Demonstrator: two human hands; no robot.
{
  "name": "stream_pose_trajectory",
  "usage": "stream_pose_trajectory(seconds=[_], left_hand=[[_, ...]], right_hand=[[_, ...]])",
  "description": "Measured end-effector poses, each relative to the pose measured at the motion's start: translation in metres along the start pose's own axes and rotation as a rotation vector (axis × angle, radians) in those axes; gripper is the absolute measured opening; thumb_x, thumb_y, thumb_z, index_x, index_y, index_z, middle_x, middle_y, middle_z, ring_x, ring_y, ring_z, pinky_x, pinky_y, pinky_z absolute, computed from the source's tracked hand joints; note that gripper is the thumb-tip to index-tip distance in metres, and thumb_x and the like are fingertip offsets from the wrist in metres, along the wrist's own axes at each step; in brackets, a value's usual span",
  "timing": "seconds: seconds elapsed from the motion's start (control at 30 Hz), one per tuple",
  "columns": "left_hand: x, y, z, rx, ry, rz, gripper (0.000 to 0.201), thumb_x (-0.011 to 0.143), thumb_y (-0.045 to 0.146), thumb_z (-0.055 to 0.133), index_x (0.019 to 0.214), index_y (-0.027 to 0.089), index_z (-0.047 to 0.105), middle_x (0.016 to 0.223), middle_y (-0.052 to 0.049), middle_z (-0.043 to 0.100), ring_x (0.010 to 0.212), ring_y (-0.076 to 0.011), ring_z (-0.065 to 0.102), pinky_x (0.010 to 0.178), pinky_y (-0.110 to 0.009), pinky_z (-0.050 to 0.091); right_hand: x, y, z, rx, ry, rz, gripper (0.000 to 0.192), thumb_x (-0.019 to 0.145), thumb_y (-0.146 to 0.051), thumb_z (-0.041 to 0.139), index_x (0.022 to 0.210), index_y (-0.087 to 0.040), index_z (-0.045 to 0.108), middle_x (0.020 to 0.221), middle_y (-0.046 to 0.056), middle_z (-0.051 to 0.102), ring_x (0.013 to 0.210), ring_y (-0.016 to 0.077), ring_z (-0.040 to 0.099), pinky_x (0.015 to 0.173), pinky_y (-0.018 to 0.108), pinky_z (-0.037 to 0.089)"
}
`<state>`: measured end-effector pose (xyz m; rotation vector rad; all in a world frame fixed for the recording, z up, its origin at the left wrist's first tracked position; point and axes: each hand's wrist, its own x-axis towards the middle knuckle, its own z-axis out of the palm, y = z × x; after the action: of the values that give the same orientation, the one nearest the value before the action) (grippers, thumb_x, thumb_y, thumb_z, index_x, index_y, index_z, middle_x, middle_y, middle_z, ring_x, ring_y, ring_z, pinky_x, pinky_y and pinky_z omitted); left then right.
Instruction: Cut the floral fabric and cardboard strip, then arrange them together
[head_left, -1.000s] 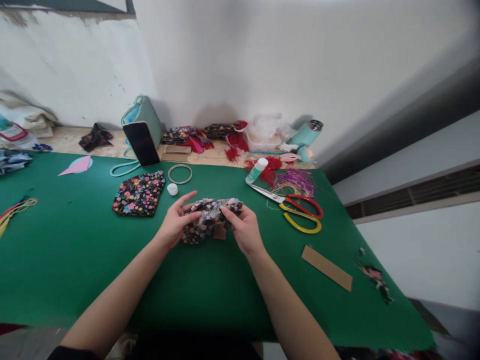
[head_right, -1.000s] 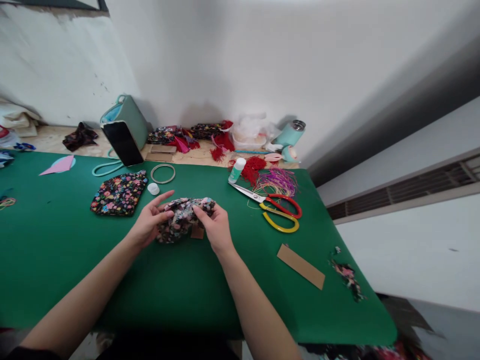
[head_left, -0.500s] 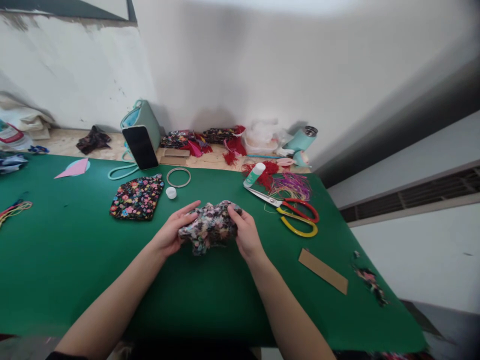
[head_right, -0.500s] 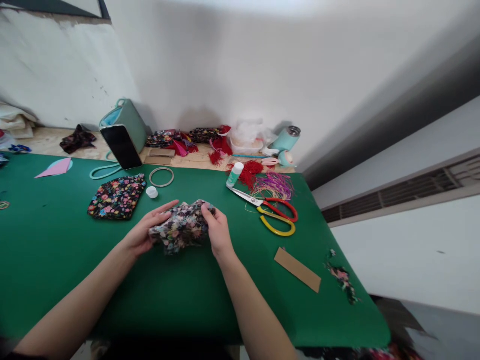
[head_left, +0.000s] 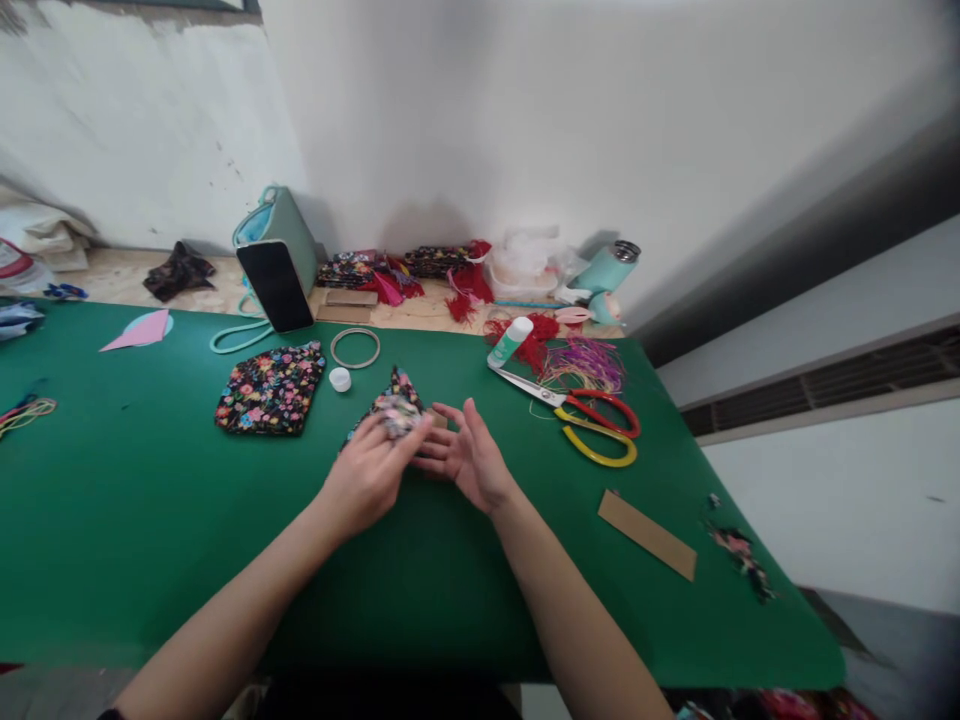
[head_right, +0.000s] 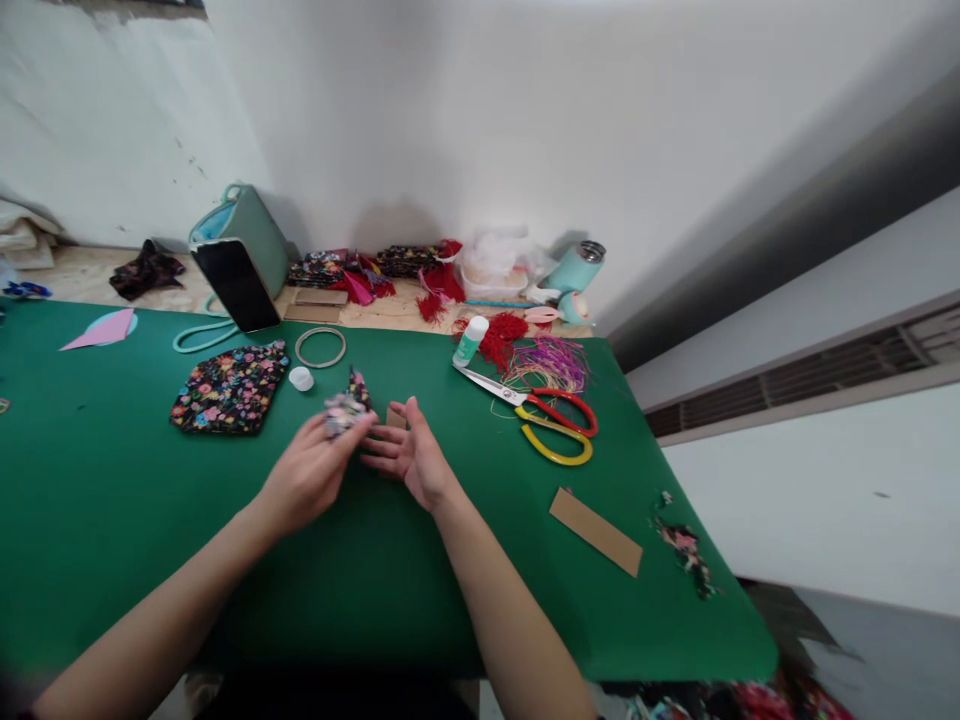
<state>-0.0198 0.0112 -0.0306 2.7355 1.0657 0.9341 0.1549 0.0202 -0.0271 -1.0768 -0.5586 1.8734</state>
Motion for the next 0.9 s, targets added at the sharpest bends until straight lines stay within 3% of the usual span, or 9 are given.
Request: stream_pose_trajectory(seconds=[0.1, 0.2, 0.3, 0.4, 0.5, 0.57, 0.67, 0.77, 0.9], left_hand=[[-0.003, 0.009, 0.018, -0.057, -0.286, 0.166, 0.065, 0.081, 0.006, 0.042, 0.145, 0.014, 0.032, 0.121, -0.014, 0.065, 0.125, -0.027, 0.051, 0.108, -0.047, 0.036], [-0.006, 0.017, 0.027, -0.1, -0.411, 0.202, 0.059, 0.084, 0.014, 0.047, 0.142, 0.014, 0.037, 0.133, -0.017, 0.056, 0.133, -0.0302, 0.041, 0.11, -0.05, 0.031], [-0.004, 0.018, 0.028, -0.167, -0.366, 0.189, 0.05, 0.088, 0.014, 0.041, 0.138, 0.015, 0.04, 0.133, -0.015, 0.056, 0.131, -0.0261, 0.045, 0.107, -0.045, 0.037], [-0.002, 0.011, 0.023, -0.191, -0.203, 0.099, 0.045, 0.088, 0.011, 0.038, 0.133, 0.012, 0.043, 0.116, -0.015, 0.066, 0.11, -0.0228, 0.061, 0.092, -0.039, 0.05], [-0.001, 0.001, 0.017, -0.1, -0.076, -0.012, 0.048, 0.084, 0.005, 0.036, 0.13, 0.011, 0.047, 0.104, -0.014, 0.069, 0.095, -0.0222, 0.066, 0.082, -0.037, 0.053], [-0.001, -0.006, 0.013, -0.026, -0.099, -0.062, 0.05, 0.081, 0.004, 0.038, 0.129, 0.014, 0.051, 0.115, -0.015, 0.066, 0.105, -0.0239, 0.063, 0.088, -0.04, 0.051], [-0.001, -0.014, 0.011, 0.075, -0.252, -0.104, 0.053, 0.079, 0.005, 0.043, 0.13, 0.014, 0.052, 0.141, -0.015, 0.049, 0.131, -0.0289, 0.044, 0.105, -0.047, 0.04], [-0.004, -0.017, 0.015, 0.17, -0.36, -0.221, 0.046, 0.088, 0.017, 0.044, 0.134, 0.016, 0.051, 0.146, -0.013, 0.043, 0.135, -0.0321, 0.039, 0.107, -0.051, 0.036], [-0.009, -0.015, 0.019, 0.275, -0.348, -0.335, 0.046, 0.092, 0.033, 0.047, 0.135, 0.019, 0.051, 0.146, -0.013, 0.043, 0.134, -0.0368, 0.038, 0.108, -0.054, 0.033]], right_hand=[[0.003, 0.001, -0.003, -0.064, 0.108, -0.045, 0.049, 0.07, -0.051, 0.071, 0.106, -0.024, 0.053, 0.088, 0.006, 0.074, 0.073, 0.0219, 0.071, 0.062, 0.035, 0.056], [0.009, 0.003, -0.013, -0.197, 0.182, -0.082, 0.051, 0.064, -0.033, 0.078, 0.108, -0.025, 0.053, 0.08, 0.003, 0.074, 0.065, 0.0208, 0.07, 0.057, 0.033, 0.054], [0.014, 0.006, -0.022, -0.243, 0.117, -0.113, 0.056, 0.06, -0.026, 0.078, 0.11, -0.025, 0.052, 0.076, 0.001, 0.074, 0.066, 0.0212, 0.07, 0.06, 0.035, 0.055], [0.016, 0.005, -0.027, -0.24, 0.05, -0.124, 0.058, 0.057, -0.017, 0.074, 0.11, -0.025, 0.051, 0.078, 0.0, 0.075, 0.069, 0.0207, 0.071, 0.066, 0.036, 0.054], [0.015, 0.001, -0.028, -0.292, 0.018, -0.11, 0.057, 0.057, -0.012, 0.066, 0.111, -0.024, 0.051, 0.081, 0.0, 0.074, 0.065, 0.0169, 0.067, 0.062, 0.03, 0.051], [0.013, -0.001, -0.027, -0.306, 0.001, -0.105, 0.059, 0.056, -0.01, 0.064, 0.112, -0.023, 0.05, 0.078, -0.001, 0.072, 0.061, 0.0141, 0.064, 0.057, 0.026, 0.048], [0.011, -0.003, -0.026, -0.318, -0.05, -0.096, 0.06, 0.058, -0.013, 0.066, 0.115, -0.023, 0.05, 0.077, -0.001, 0.069, 0.062, 0.0135, 0.063, 0.056, 0.024, 0.047], [0.009, -0.005, -0.027, -0.38, -0.092, -0.104, 0.061, 0.061, -0.016, 0.068, 0.119, -0.023, 0.05, 0.084, 0.001, 0.069, 0.072, 0.0161, 0.065, 0.063, 0.029, 0.052], [0.007, -0.006, -0.03, -0.582, -0.095, -0.192, 0.073, 0.059, -0.009, 0.066, 0.128, -0.023, 0.047, 0.104, 0.007, 0.068, 0.089, 0.0195, 0.065, 0.08, 0.037, 0.054]])
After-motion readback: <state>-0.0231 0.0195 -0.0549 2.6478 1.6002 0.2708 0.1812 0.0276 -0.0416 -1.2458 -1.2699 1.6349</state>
